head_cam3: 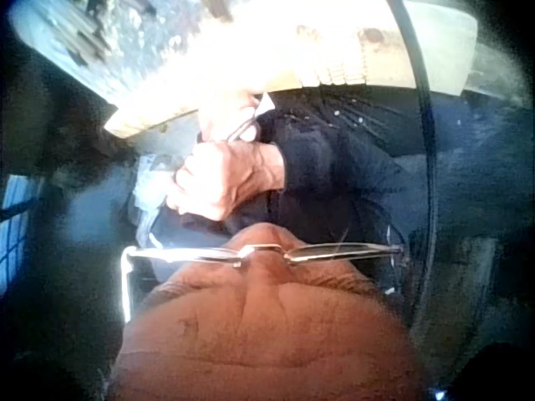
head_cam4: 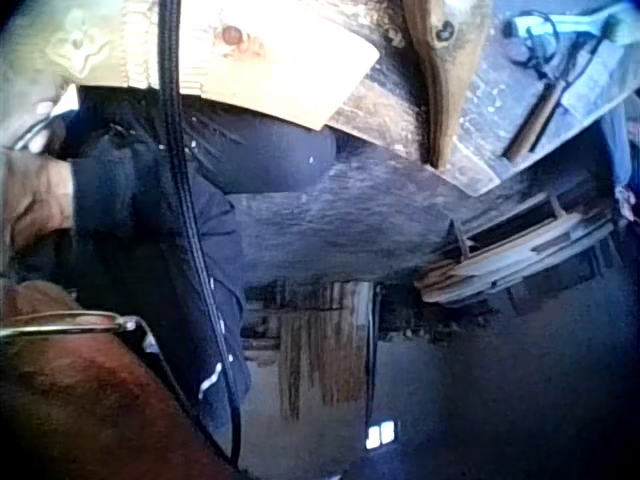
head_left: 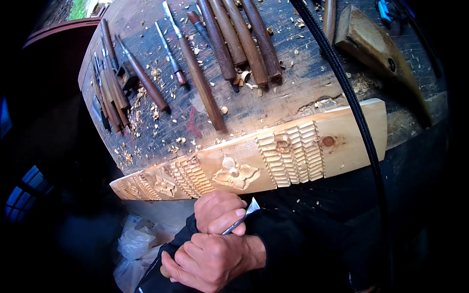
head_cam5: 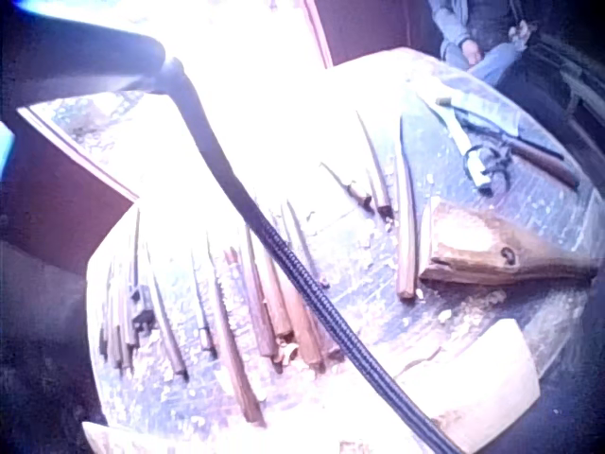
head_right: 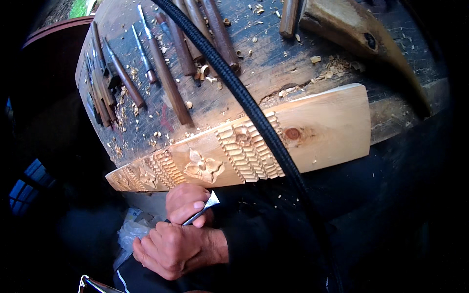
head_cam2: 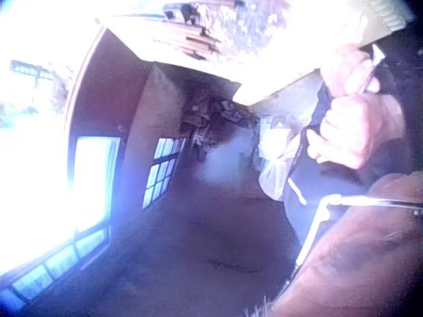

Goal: The person carves floral and geometric patterns into a wooden board using various chisels and carving tools, removing wood shavings to refine the detail.

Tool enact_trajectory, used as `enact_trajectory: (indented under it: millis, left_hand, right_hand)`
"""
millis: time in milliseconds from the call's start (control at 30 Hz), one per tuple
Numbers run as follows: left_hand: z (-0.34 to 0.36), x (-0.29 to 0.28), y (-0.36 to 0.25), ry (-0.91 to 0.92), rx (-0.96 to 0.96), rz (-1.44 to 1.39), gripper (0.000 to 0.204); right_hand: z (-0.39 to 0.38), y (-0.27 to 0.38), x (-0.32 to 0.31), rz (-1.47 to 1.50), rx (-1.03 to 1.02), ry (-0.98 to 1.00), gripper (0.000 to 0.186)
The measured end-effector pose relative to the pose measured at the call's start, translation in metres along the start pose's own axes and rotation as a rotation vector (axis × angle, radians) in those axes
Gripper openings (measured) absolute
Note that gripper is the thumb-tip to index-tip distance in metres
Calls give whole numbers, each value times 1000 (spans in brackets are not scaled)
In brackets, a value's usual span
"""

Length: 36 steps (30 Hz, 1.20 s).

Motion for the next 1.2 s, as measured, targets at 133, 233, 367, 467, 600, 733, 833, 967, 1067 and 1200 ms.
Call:
enact_trajectory:
  millis: [133, 233, 367, 467, 600, 733, 833, 967, 1067, 1200]
  left_hand:
    - [-6, -8, -9, -66, 7, -66, 39]
    - [-11, -15, -16, -181, -53, -91, 39]
    - [-9, -27, -26, -103, -69, 10, 38]
    - [0, -26, -29, 92, 34, -44, 38]
    - [-25, -24, -32, -184, -150, 77, 37]
    - [-27, -23, -14, -116, -155, 22, 35]
    - [-1, -18, -23, -146, -96, 162, 41]
    - [19, -9, -4, 165, -49, 351, 56]
    - [22, 4, 0, 255, -111, 481, 61]
    - [22, 16, 3, 281, -88, 487, 55]
  right_hand:
    - [-8, 11, 6, 82, -96, 221, 32]
    - [-18, 25, 13, 83, -184, 270, 24]
    - [-29, 37, 20, 66, -223, 323, 26]
    - [-35, 39, 10, 42, -272, 370, 34]
    - [-31, 26, -3, -58, -303, 378, 40]
    - [-27, 14, -13, -176, -299, 405, 33]
    - [-29, 10, -8, -199, -329, 407, 24]
    - [-30, 15, -4, -154, -360, 393, 22]
    - [-32, 22, -2, -71, -402, 394, 25]
    - [-31, 15, 1, -114, -408, 357, 23]
Point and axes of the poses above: each hand's wrist, its own z-axis towards the middle knuckle, its own x-axis out of the palm, y = z × x, the point moved 8 cm from there along z, towards the middle knuckle, and after that the axes turned 6 degrees about x, right-handed, at the moved point
